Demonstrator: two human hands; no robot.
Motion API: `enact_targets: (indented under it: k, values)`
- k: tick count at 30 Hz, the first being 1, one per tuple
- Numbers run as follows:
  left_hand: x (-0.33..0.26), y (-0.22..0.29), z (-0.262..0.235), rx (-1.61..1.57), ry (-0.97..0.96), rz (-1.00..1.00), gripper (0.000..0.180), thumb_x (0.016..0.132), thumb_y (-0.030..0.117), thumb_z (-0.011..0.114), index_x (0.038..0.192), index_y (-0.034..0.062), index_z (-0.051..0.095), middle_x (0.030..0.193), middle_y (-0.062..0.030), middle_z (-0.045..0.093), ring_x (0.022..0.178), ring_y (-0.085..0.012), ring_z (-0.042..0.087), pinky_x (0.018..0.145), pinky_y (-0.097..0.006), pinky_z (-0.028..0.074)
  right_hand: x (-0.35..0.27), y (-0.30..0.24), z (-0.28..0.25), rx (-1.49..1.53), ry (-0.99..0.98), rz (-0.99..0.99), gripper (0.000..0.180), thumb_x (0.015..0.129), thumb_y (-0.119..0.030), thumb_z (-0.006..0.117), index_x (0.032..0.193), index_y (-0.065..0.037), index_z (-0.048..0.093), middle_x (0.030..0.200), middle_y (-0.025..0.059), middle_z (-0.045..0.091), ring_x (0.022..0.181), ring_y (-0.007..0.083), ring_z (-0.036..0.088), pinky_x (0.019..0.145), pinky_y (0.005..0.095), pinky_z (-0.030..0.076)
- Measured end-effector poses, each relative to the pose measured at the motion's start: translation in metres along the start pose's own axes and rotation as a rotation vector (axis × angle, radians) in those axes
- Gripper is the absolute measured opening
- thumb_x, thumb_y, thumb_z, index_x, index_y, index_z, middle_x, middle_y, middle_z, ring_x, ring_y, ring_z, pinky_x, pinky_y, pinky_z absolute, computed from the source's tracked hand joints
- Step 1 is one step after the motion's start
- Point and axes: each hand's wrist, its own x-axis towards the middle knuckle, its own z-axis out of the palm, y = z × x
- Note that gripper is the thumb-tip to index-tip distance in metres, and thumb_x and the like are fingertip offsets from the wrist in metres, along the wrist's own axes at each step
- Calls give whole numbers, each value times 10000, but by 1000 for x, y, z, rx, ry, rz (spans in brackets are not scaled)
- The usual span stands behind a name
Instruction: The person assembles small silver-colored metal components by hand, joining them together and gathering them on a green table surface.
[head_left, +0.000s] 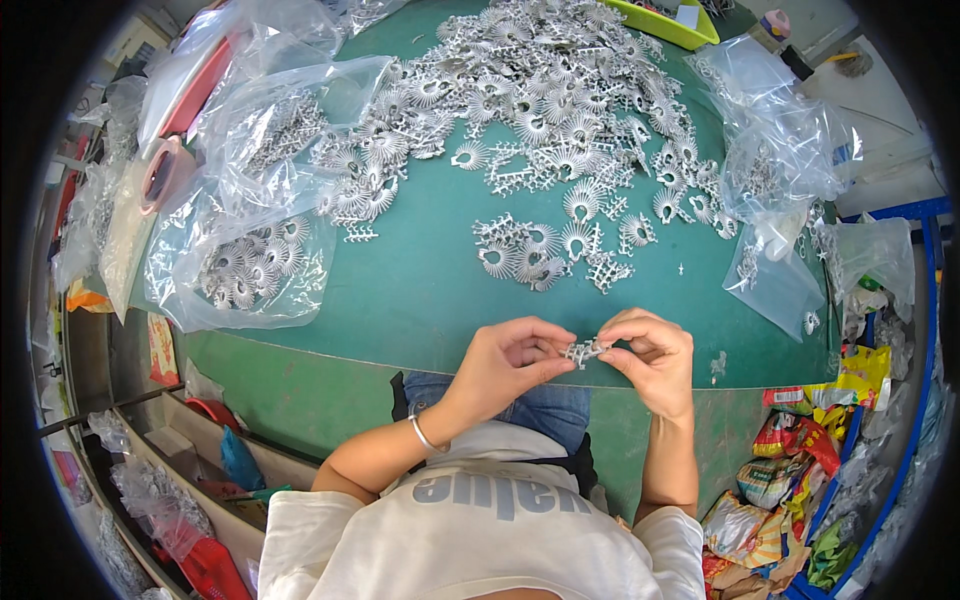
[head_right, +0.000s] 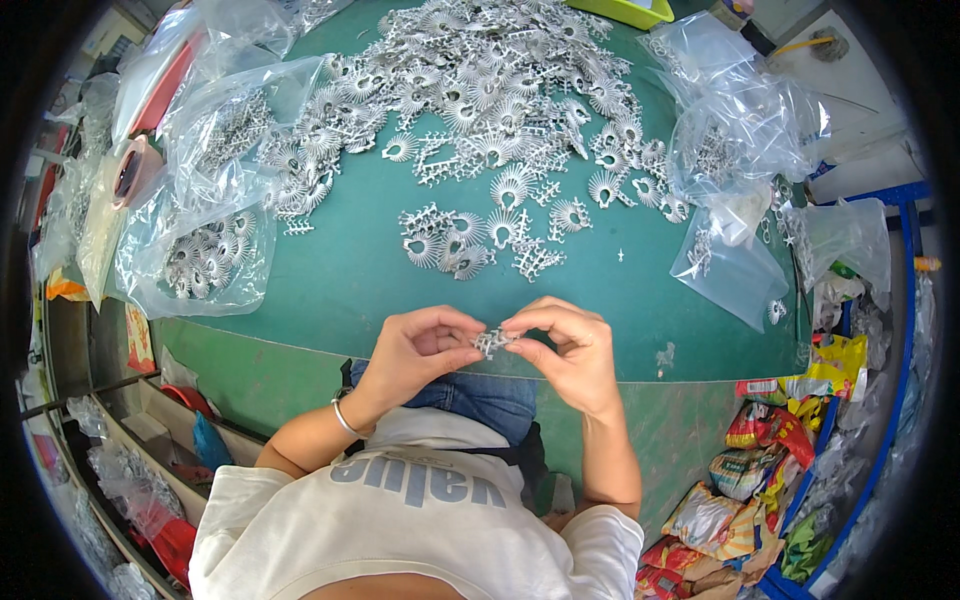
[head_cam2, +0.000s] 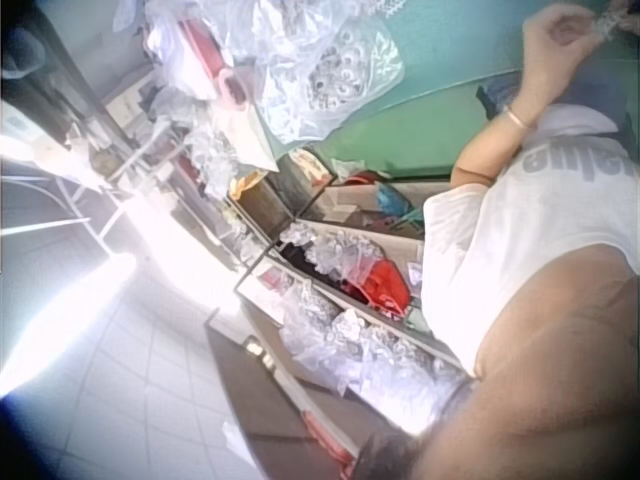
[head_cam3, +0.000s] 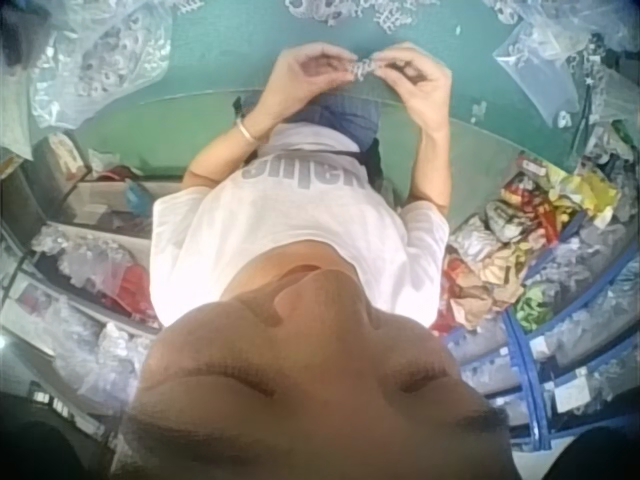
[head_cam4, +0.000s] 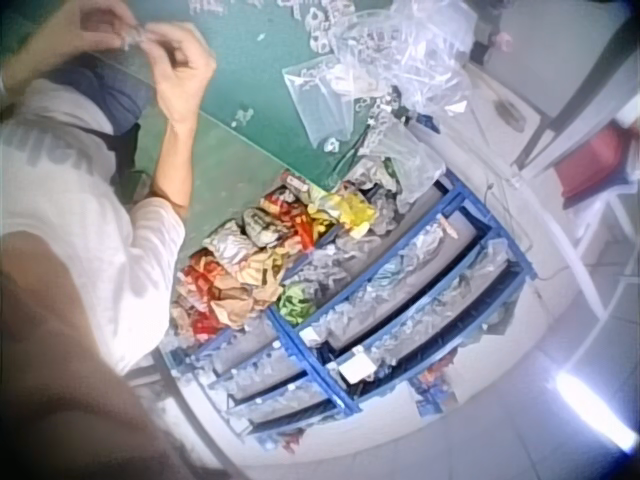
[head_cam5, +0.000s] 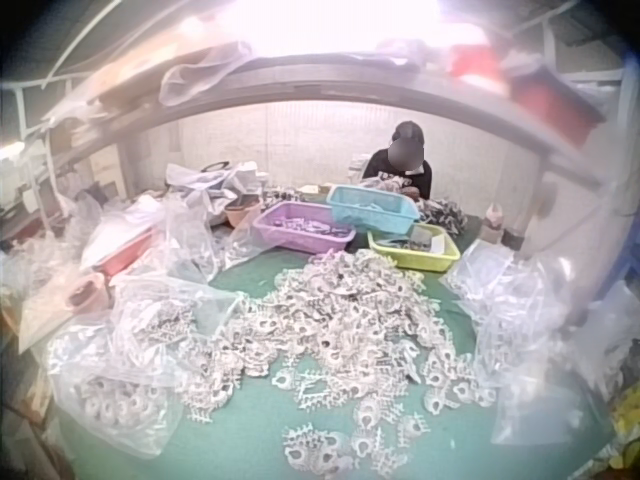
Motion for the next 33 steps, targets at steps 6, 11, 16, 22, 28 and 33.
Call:
enact_targets:
  k: [6, 11, 16, 22, 28, 33]
  values:
    - [0, -2, -2, -72, 18, 0, 158, 789, -39, 615, 945, -60, 623, 898, -93, 611, 762, -118, 579, 692, -229, 493, -1, 11, -1, 307, 37, 227, 180, 699, 110, 649, 847, 43, 572, 795, 118, 579, 742, 185, 573, 661, 279, 479]
    - [-1, -4, -8, 43, -28, 71, 112, 795, -30, 612, 904, -52, 629, 849, -86, 620, 710, -136, 585, 667, -231, 491, -8, 16, 0, 351, 34, 145, 157, 726, 136, 614, 833, 27, 577, 822, 118, 594, 770, 165, 587, 690, 275, 498]
    - [-5, 7, -10, 453, -77, 245, 99, 785, -28, 618, 882, -29, 636, 759, -72, 627, 667, -130, 589, 632, -231, 480, -15, 27, 0, 591, -77, 200, 133, 731, 116, 620, 793, 12, 564, 825, 121, 593, 767, 180, 575, 704, 301, 483]
    - [0, 2, -15, -175, -99, -267, 200, 725, -73, 629, 904, 16, 644, 757, -87, 626, 649, -149, 585, 590, -246, 457, -11, 25, 1, 361, 6, 230, 122, 727, 92, 642, 788, 16, 569, 823, 106, 601, 769, 157, 576, 697, 272, 476]
    - [-6, 0, -8, 664, 118, 397, 281, 710, -101, 605, 948, 41, 648, 730, -86, 606, 644, -168, 580, 609, -251, 460, -5, 23, -1, 204, -18, 239, 145, 734, 42, 663, 863, 26, 600, 832, 77, 610, 771, 132, 570, 673, 249, 459]
    - [-1, -4, -19, 748, 301, 451, 271, 723, -117, 591, 950, 27, 627, 712, -105, 549, 620, -213, 527, 558, -282, 433, 28, 16, -12, -758, 344, -173, 170, 744, 6, 627, 913, -7, 639, 865, 83, 609, 818, 201, 545, 703, 302, 439]
